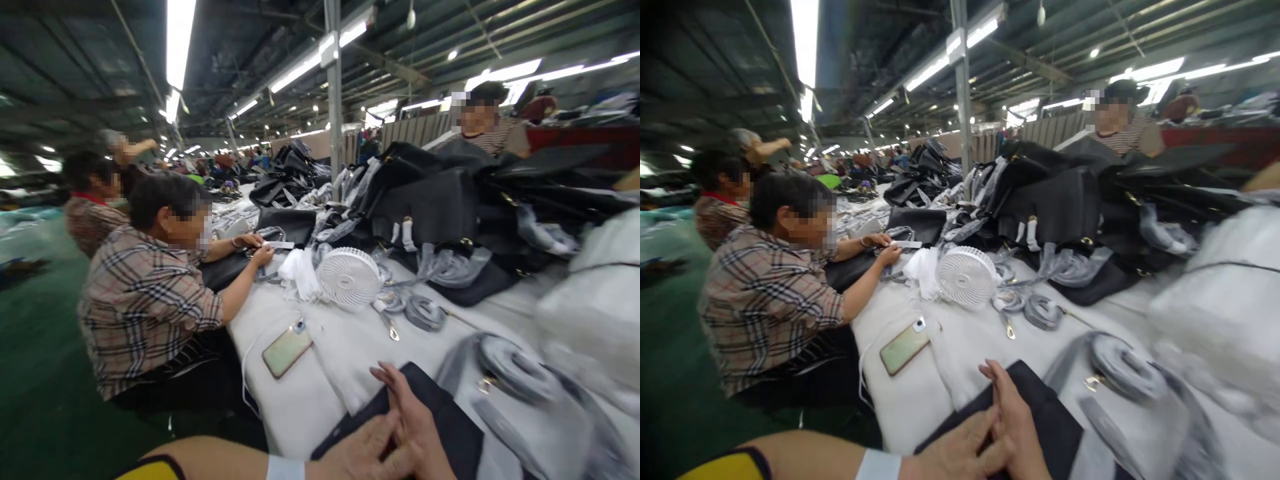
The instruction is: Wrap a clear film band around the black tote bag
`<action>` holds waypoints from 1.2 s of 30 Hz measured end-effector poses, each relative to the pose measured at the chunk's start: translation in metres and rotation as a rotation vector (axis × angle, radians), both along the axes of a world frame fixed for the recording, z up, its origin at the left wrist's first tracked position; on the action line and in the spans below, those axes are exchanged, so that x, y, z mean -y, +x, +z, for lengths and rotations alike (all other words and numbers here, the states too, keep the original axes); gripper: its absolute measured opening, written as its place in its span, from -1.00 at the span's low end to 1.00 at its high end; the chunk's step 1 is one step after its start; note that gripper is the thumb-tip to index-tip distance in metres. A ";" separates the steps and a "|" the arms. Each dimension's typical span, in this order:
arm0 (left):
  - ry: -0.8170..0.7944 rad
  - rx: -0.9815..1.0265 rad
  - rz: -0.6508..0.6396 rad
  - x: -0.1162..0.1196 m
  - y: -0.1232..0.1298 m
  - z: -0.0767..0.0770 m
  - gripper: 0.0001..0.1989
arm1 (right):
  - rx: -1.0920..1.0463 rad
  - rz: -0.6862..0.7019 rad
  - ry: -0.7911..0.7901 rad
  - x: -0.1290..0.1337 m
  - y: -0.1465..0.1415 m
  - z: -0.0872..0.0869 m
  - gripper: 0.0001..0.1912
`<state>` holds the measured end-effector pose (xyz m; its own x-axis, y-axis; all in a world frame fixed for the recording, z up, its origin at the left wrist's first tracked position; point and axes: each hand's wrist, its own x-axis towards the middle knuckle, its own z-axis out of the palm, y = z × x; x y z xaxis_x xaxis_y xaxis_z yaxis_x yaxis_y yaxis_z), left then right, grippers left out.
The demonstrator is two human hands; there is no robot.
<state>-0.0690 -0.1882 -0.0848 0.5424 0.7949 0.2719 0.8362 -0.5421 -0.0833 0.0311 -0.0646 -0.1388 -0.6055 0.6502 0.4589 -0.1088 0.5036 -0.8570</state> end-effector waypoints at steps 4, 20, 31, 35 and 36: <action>-0.008 0.045 0.080 0.017 0.006 -0.009 -0.13 | 0.088 -0.209 -0.174 0.001 0.005 0.031 -0.58; -0.160 0.086 0.123 0.024 0.019 0.000 -0.33 | 0.966 -0.595 0.360 0.158 0.153 0.064 -0.48; -0.180 -0.020 -0.084 0.020 0.057 -0.016 -0.42 | 0.048 -1.042 -0.227 0.186 0.190 0.040 -0.76; -0.169 -0.011 -0.080 0.021 0.056 -0.018 -0.42 | -0.517 -1.246 -0.956 0.195 0.235 0.033 -0.60; -0.170 -0.012 -0.077 0.022 0.056 -0.017 -0.43 | -0.559 -1.211 -1.032 0.194 0.242 0.031 -0.58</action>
<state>-0.0131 -0.2101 -0.1014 0.6056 0.7850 0.1306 0.7914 -0.6113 0.0049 0.2728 -0.2582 -0.1083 0.5093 0.7308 -0.4545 -0.4900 -0.1879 -0.8512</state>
